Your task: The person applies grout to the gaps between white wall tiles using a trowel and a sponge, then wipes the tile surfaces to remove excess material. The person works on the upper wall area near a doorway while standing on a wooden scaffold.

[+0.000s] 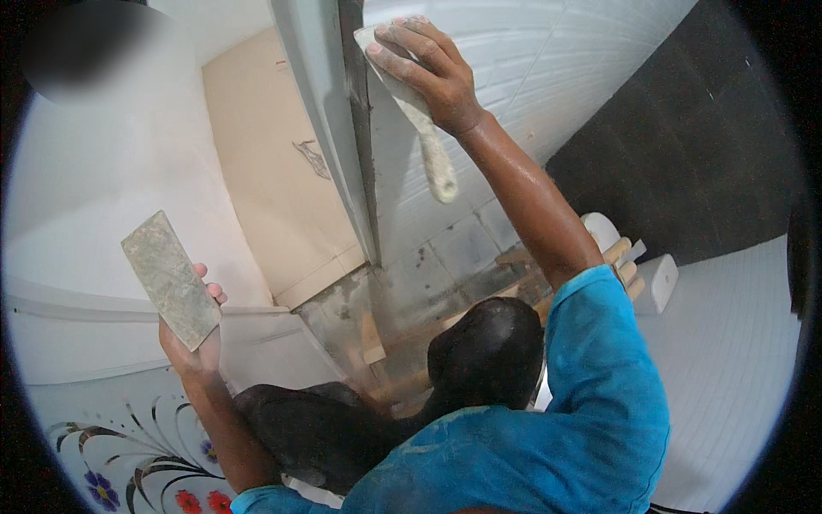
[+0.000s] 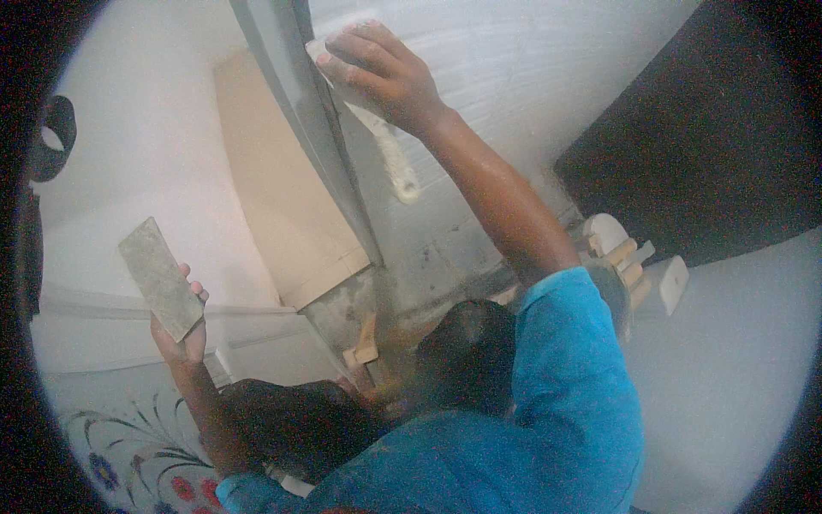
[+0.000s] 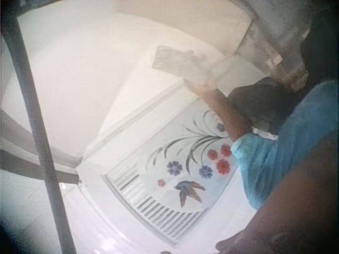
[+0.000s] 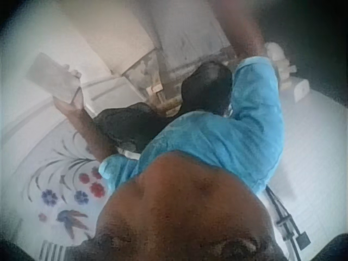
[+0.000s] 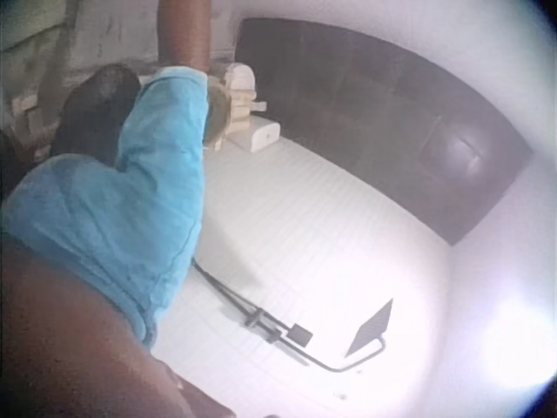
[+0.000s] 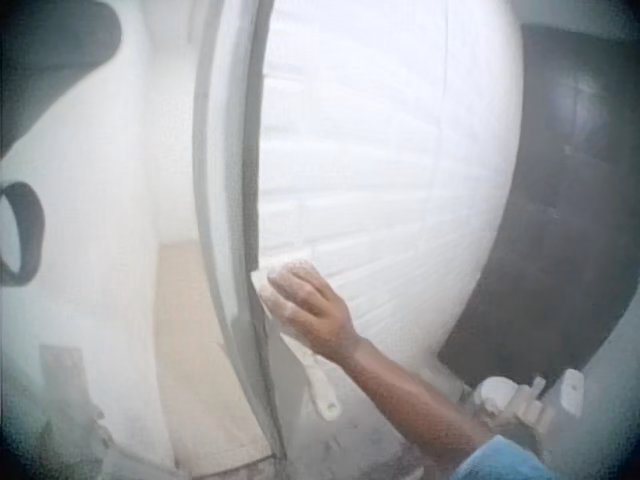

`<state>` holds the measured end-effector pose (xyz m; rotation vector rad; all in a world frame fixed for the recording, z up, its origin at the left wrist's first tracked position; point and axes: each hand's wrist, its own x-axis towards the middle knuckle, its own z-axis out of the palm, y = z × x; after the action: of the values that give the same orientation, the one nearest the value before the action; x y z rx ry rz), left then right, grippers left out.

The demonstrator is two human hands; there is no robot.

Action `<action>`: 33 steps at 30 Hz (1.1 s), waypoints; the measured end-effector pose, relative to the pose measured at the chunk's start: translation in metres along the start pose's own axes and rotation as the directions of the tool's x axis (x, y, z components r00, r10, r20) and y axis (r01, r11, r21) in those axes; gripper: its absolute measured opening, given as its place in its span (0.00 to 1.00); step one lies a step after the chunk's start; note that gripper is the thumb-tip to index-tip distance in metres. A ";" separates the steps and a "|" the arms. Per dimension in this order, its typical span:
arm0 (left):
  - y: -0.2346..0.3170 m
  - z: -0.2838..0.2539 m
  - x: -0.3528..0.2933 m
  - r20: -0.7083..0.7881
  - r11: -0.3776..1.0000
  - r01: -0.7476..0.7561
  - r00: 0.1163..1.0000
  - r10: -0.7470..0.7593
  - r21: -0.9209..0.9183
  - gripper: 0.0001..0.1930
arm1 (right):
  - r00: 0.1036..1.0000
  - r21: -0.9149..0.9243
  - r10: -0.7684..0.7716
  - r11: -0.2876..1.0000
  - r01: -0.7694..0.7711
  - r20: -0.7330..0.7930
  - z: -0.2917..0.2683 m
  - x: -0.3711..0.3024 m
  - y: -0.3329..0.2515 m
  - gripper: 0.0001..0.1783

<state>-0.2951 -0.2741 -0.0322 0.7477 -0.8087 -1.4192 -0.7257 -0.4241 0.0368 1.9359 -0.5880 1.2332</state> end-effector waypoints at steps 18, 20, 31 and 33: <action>0.001 -0.002 -0.001 -0.130 0.998 0.037 0.991 -0.030 0.054 0.26 | 0.769 0.175 0.298 0.868 -0.465 0.565 -0.058 0.010 0.057 0.10; 0.002 -0.005 -0.001 -0.135 0.997 0.036 0.991 -0.026 0.067 0.26 | 0.789 0.287 0.338 0.799 -0.529 0.513 -0.057 0.022 0.056 0.08; 0.002 -0.014 0.000 -0.127 0.980 0.002 0.992 0.024 0.198 0.28 | 0.694 0.213 0.312 0.801 -0.560 0.649 -0.042 0.035 0.023 0.09; 0.002 -0.016 -0.001 -0.122 0.988 0.033 0.992 -0.014 0.151 0.29 | 0.658 0.297 0.389 0.666 -0.684 0.645 -0.039 0.030 0.023 0.07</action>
<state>-0.2806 -0.2732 -0.0390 0.9543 -0.8224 -1.3297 -0.7509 -0.4064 0.0815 2.7350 -1.3579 1.2940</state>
